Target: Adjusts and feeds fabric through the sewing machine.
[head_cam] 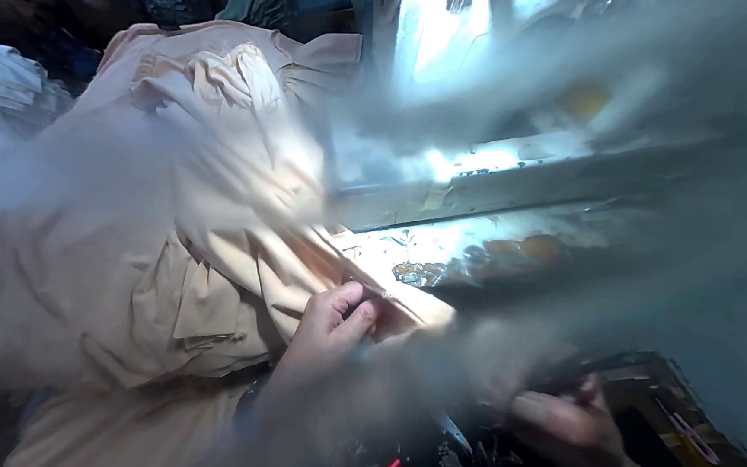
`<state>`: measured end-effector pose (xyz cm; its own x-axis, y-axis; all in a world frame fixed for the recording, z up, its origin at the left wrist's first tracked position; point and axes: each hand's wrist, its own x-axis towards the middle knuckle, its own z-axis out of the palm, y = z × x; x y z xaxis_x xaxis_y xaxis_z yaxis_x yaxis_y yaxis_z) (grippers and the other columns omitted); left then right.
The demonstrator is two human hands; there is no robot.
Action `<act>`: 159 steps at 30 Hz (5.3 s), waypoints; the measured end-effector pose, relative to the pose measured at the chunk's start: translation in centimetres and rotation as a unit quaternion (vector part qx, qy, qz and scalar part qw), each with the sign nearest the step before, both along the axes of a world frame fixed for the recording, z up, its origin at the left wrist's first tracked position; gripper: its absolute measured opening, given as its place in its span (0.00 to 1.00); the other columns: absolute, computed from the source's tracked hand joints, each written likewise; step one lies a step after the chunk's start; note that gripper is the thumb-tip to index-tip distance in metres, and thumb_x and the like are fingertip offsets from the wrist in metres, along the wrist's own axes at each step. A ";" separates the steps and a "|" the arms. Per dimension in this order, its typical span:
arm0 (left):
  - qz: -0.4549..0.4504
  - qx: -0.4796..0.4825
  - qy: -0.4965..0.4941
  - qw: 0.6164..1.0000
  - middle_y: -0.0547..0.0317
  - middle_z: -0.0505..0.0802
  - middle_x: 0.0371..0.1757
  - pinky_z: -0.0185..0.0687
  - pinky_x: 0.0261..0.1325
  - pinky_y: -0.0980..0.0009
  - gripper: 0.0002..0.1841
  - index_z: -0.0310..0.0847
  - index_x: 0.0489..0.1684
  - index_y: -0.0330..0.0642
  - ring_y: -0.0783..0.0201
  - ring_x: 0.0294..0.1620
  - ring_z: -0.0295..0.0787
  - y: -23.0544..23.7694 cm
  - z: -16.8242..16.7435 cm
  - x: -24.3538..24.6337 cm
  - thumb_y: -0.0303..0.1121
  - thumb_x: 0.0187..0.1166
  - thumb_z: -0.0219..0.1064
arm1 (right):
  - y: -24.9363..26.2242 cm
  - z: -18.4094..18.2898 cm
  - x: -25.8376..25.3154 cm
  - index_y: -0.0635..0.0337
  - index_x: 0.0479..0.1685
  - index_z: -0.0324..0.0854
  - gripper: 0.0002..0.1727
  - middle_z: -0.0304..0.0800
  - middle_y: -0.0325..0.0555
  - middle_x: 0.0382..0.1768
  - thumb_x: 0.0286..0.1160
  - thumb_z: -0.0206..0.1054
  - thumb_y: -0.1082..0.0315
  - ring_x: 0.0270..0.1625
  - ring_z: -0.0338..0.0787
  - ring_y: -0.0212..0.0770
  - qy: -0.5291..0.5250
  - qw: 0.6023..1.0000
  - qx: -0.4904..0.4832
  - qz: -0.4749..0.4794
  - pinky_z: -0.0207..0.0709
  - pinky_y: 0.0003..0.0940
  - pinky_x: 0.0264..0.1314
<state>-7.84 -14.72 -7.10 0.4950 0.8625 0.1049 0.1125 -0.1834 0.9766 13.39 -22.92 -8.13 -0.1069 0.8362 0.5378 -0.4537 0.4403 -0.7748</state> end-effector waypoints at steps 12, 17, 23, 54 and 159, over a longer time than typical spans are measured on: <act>0.042 0.151 0.062 0.986 0.58 0.95 0.42 0.84 0.53 0.84 0.09 0.90 0.44 0.33 0.80 0.44 0.90 -1.7 -1.8 1.2 0.27 0.78 0.64 | 3.0 -2.1 -1.4 0.60 0.47 0.83 0.09 0.89 0.36 0.39 0.87 0.60 0.66 0.40 0.85 0.17 -0.174 0.980 0.053 -0.078 0.78 0.12 0.47; 0.022 0.005 -0.001 1.000 0.71 0.92 0.34 0.82 0.43 0.86 0.07 0.89 0.40 0.38 0.84 0.35 0.86 -1.0 -0.1 -1.2 0.24 0.79 0.64 | 6.1 -5.1 3.3 0.71 0.34 0.85 0.12 0.87 0.40 0.28 0.74 0.65 0.68 0.32 0.81 0.15 -0.352 0.849 0.003 -0.393 0.74 0.11 0.39; 0.019 -0.099 -0.076 0.992 0.75 0.91 0.30 0.82 0.40 0.85 0.10 0.90 0.37 0.44 0.84 0.31 0.85 -0.6 0.3 -0.9 0.25 0.83 0.60 | 5.7 -2.8 -0.7 0.59 0.53 0.86 0.11 0.92 0.27 0.45 0.74 0.72 0.69 0.33 0.81 0.12 -0.167 0.971 -0.145 -0.091 0.76 0.10 0.36; 0.054 -0.021 -0.036 0.998 0.75 0.89 0.28 0.78 0.37 0.87 0.08 0.90 0.37 0.42 0.84 0.30 0.82 -0.5 0.3 0.4 0.27 0.82 0.63 | 2.5 -2.5 -1.7 0.67 0.49 0.85 0.16 0.85 0.37 0.27 0.91 0.53 0.65 0.23 0.77 0.17 -0.326 0.934 -0.038 -0.140 0.73 0.11 0.26; 0.048 0.361 0.226 0.904 0.49 0.92 0.39 0.82 0.52 0.64 0.11 0.88 0.43 0.32 0.61 0.44 0.89 20.8 7.5 8.2 0.28 0.68 0.77 | 14.7 0.1 2.2 0.55 0.15 0.80 0.21 0.86 0.27 0.13 0.83 0.58 0.69 0.13 0.78 0.15 -0.144 0.975 -0.138 -0.103 0.71 0.12 0.16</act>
<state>0.32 6.12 0.37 0.5550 0.6911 0.4631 0.5188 -0.7227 0.4567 15.62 -8.23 -8.00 -0.0352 0.9645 0.2619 -0.1249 0.2557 -0.9586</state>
